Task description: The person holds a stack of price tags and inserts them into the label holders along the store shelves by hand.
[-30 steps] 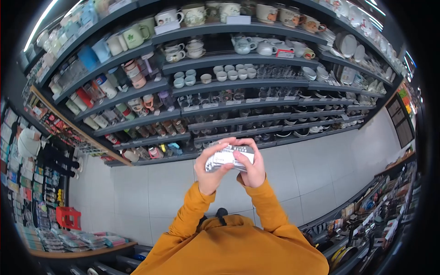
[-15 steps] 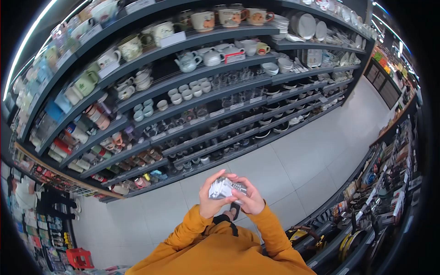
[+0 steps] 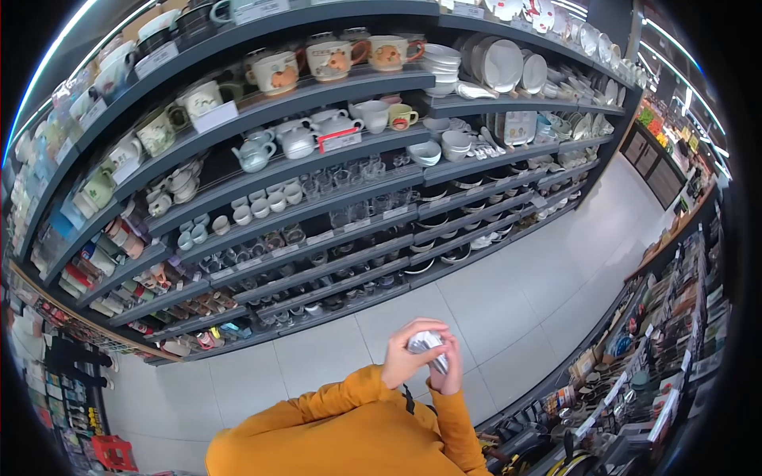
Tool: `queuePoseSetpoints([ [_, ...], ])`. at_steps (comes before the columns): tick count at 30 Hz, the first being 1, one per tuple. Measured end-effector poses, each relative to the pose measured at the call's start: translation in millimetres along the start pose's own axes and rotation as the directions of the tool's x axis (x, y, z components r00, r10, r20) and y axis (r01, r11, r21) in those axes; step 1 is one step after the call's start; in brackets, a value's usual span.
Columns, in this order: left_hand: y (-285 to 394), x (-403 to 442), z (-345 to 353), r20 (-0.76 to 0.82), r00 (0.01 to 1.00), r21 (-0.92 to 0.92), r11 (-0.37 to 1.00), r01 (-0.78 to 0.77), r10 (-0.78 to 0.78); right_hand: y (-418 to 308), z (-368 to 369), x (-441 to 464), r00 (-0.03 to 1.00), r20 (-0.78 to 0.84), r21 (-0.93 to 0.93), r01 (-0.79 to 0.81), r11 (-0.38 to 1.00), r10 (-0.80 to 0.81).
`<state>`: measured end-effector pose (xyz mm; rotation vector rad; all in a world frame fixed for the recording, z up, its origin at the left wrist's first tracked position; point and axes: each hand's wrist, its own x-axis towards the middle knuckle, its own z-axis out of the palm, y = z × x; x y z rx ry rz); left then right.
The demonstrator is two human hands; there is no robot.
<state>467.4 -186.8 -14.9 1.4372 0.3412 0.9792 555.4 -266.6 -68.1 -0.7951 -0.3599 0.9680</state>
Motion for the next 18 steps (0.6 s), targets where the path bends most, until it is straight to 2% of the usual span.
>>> queuePoseSetpoints([
  [1, -4, 11, 16, 0.027, 0.997, -0.016, 0.997, 0.073, -0.073, -12, -17, 5, 0.999, 0.014, 0.001, -0.031, 1.000, 0.031],
  [4, -22, 38, 62, 0.139, 0.989, -0.090, 0.995, -0.037, 0.049, -51, -30, 25, 0.996, -0.085, 0.081, 0.022, 0.997, -0.015],
  [5, -29, 44, 74, 0.180, 0.983, -0.065, 0.997, -0.030, 0.041, -57, -49, 34, 0.997, -0.061, 0.168, -0.045, 0.985, 0.056],
  [8, -45, 64, 104, 0.195, 0.980, 0.115, 0.992, -0.059, 0.035, -75, -106, 58, 0.993, 0.077, 0.140, -0.100, 0.985, 0.090],
  [11, -64, 80, 146, 0.062, 0.990, 0.270, 0.952, -0.141, 0.129, -103, -129, 81, 0.998, 0.008, 0.091, -0.060, 0.994, 0.059],
  [14, -89, 98, 206, -0.091, 0.977, 0.220, 0.961, -0.168, 0.192, -142, -170, 102, 0.992, 0.023, -0.200, 0.127, 0.972, -0.125],
  [18, -110, 122, 287, -0.178, 0.984, -0.007, 1.000, -0.015, 0.013, -208, -229, 130, 0.988, -0.013, -0.395, 0.139, 0.908, -0.157],
])
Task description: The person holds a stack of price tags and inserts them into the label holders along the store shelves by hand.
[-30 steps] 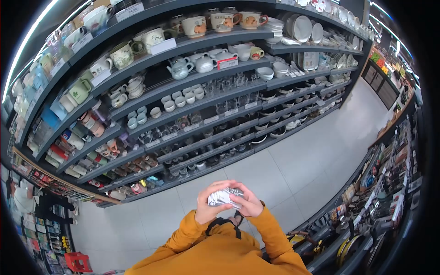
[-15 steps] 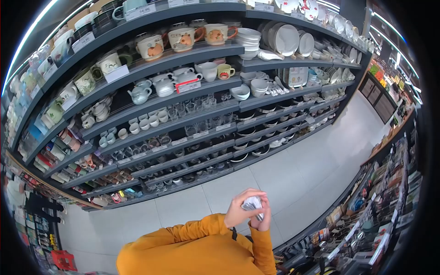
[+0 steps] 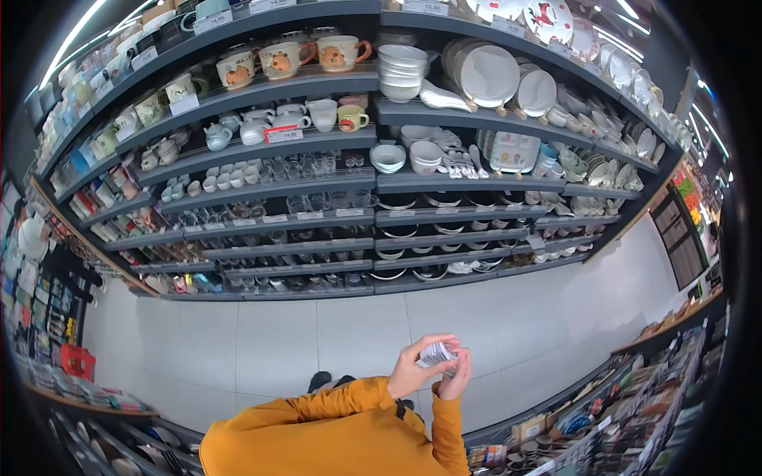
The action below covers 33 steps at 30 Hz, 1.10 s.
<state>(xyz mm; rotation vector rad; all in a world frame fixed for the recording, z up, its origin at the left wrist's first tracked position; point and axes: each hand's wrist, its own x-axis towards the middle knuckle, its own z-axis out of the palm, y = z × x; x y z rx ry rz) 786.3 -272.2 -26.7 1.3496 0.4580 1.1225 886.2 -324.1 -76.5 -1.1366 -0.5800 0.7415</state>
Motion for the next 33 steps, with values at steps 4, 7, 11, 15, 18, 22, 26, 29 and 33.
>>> queuePoseSetpoints([
  [4, -30, 12, 60, -0.041, 0.998, -0.108, 0.993, 0.051, -0.055, -34, -45, 24, 0.999, 0.000, -0.084, -0.042, 0.996, 0.042],
  [7, -37, 28, 101, -0.073, 0.990, -0.249, 0.964, 0.099, -0.121, -49, -75, 46, 0.998, -0.041, -0.178, 0.032, 0.984, -0.039],
  [11, -75, 46, 134, -0.021, 0.967, -0.310, 0.921, 0.234, -0.252, -53, -116, 78, 0.985, -0.109, -0.266, 0.099, 0.959, -0.132],
  [15, -98, 64, 158, 0.171, 0.833, -0.186, 0.813, 0.552, -0.526, -66, -135, 114, 0.986, -0.068, -0.279, 0.125, 0.952, -0.149],
  [18, -134, 86, 170, 0.132, 0.845, -0.355, 0.771, 0.529, -0.518, -67, -146, 148, 0.998, 0.037, -0.190, 0.058, 0.980, -0.051],
  [22, -121, 140, 179, 0.090, 0.918, -0.264, 0.880, 0.395, -0.385, -74, -164, 206, 0.948, 0.250, -0.221, 0.257, 0.941, -0.200],
  [26, -167, 167, 185, 0.109, 0.974, -0.102, 0.973, 0.208, -0.197, -87, -203, 262, 0.923, 0.385, -0.225, 0.078, 0.971, 0.015],
  [29, -154, 180, 192, -0.006, 0.946, -0.155, 0.935, 0.319, -0.324, -90, -217, 295, 0.853, 0.511, -0.293, 0.051, 0.955, 0.111],
  [33, -153, 187, 190, -0.109, 0.908, -0.197, 0.904, 0.380, -0.405, -99, -209, 333, 0.712, 0.670, -0.456, 0.169, 0.874, 0.212],
])
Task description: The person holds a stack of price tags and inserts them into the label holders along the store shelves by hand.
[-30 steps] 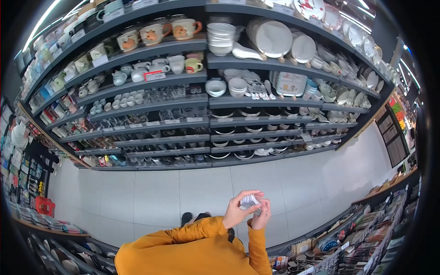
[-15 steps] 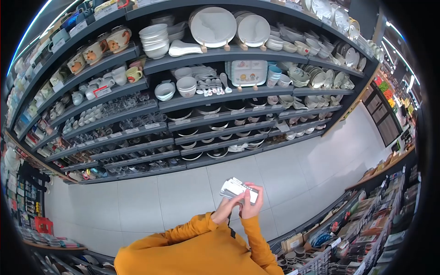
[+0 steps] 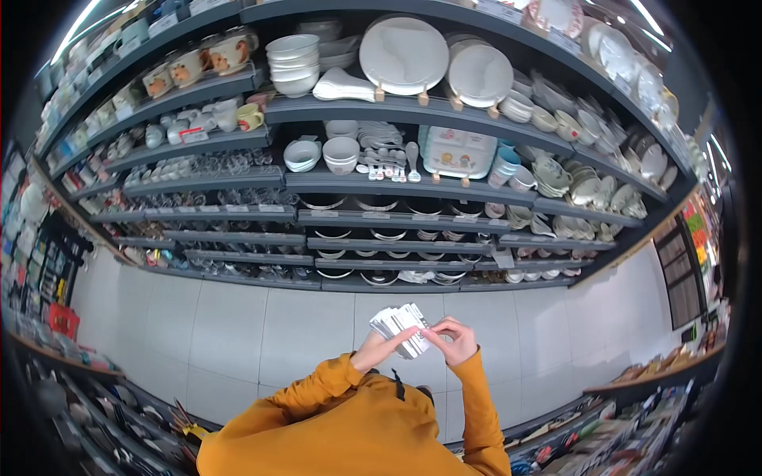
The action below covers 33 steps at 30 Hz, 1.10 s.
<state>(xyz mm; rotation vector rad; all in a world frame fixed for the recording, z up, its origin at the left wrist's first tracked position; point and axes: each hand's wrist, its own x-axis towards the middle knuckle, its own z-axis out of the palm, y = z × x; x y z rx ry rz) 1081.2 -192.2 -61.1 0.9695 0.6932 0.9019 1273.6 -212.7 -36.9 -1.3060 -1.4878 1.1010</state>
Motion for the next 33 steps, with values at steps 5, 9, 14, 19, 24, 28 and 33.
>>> queuePoseSetpoints([
  [5, -4, -7, 11, -0.276, 0.957, -0.151, 0.987, 0.047, -0.088, 6, -3, 32, 0.970, 0.176, -0.010, 0.173, 0.985, -0.168],
  [9, -3, -16, 18, -0.343, 0.929, -0.071, 0.990, 0.121, -0.138, 7, -6, 41, 0.970, 0.228, 0.013, 0.083, 0.996, -0.084],
  [14, 19, -9, 42, -0.374, 0.923, -0.216, 0.976, 0.007, -0.089, -8, -21, 73, 0.929, 0.370, 0.178, -0.035, 0.984, -0.034],
  [19, 51, 11, 60, -0.412, 0.904, -0.170, 0.964, -0.204, 0.118, -78, -36, 102, 0.904, 0.382, 0.237, 0.103, 0.966, -0.190],
  [24, 69, 20, 74, -0.461, 0.857, -0.164, 0.927, -0.339, 0.232, -104, -46, 106, 0.900, 0.375, 0.193, 0.156, 0.969, -0.220],
  [28, 77, 22, 72, -0.451, 0.852, -0.143, 0.921, -0.362, 0.265, -113, -43, 106, 0.910, 0.340, 0.243, 0.157, 0.957, -0.236],
  [33, 84, 21, 69, -0.445, 0.833, -0.117, 0.901, -0.418, 0.329, -124, -41, 109, 0.902, 0.359, 0.206, 0.172, 0.963, -0.238],
])
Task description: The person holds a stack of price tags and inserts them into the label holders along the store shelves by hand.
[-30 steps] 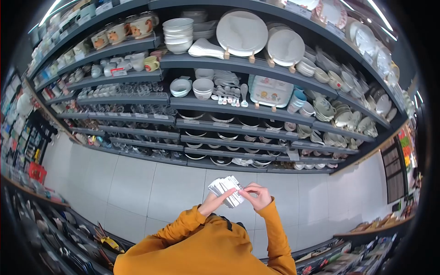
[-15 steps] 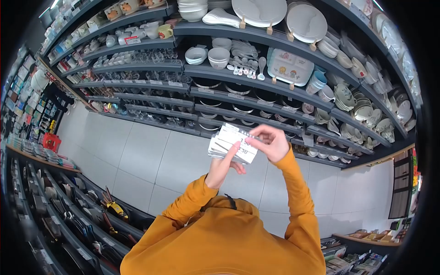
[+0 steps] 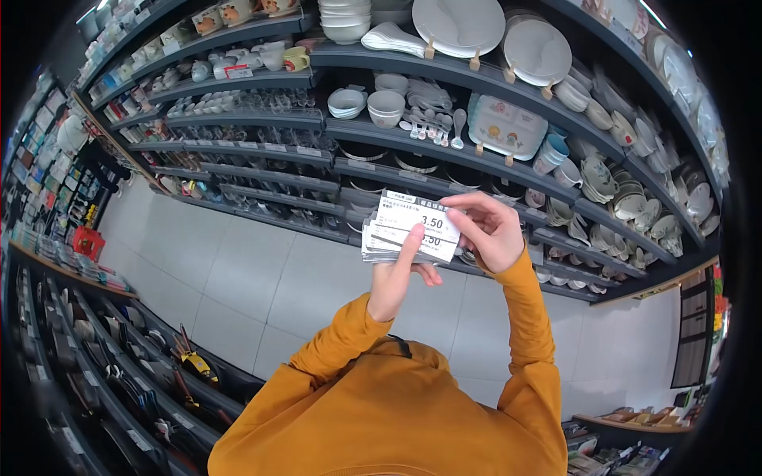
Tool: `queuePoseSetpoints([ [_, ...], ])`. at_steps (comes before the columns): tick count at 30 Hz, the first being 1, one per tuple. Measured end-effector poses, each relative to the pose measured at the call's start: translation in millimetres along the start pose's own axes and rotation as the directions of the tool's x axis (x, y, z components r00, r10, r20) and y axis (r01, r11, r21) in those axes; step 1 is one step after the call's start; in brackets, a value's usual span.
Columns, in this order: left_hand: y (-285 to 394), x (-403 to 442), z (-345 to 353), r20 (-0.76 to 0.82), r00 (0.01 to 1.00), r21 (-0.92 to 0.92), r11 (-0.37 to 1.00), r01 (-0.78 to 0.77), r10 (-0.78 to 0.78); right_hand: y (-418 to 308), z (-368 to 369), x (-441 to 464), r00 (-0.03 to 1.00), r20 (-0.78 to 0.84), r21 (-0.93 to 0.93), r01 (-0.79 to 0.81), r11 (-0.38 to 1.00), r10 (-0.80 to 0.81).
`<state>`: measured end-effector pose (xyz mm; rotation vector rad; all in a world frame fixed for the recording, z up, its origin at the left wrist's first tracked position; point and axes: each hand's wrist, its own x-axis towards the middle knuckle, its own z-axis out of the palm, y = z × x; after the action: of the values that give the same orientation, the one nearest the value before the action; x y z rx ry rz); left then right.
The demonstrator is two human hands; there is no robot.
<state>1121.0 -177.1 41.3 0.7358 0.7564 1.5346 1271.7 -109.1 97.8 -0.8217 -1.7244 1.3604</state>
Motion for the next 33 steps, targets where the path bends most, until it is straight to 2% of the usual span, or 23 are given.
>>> queuePoseSetpoints([
  [5, 8, 5, -5, 0.003, 0.999, -0.009, 0.999, -0.034, 0.034, -2, 9, 11, 0.991, 0.015, -0.069, 0.134, 0.989, -0.133],
  [14, 21, 9, -17, -0.008, 0.998, 0.007, 0.998, -0.059, 0.059, -17, 26, 25, 0.998, 0.041, -0.043, 0.051, 0.998, -0.050],
  [20, 24, 12, -26, -0.010, 0.998, 0.001, 0.998, -0.061, 0.061, -4, 31, 33, 0.988, 0.075, -0.059, 0.142, 0.988, -0.137],
  [22, 24, 12, -28, -0.024, 0.998, 0.013, 0.998, -0.055, 0.055, 2, 31, 35, 0.989, 0.094, -0.074, 0.123, 0.990, -0.115],
  [28, 17, 12, -45, -0.011, 0.999, -0.009, 0.999, 0.031, -0.031, 10, 34, 35, 0.998, 0.040, -0.100, 0.059, 0.993, -0.055],
  [33, 10, 12, -52, -0.047, 0.997, 0.006, 0.998, 0.057, -0.057, 23, 38, 31, 0.997, -0.014, -0.074, 0.069, 0.995, -0.070],
])
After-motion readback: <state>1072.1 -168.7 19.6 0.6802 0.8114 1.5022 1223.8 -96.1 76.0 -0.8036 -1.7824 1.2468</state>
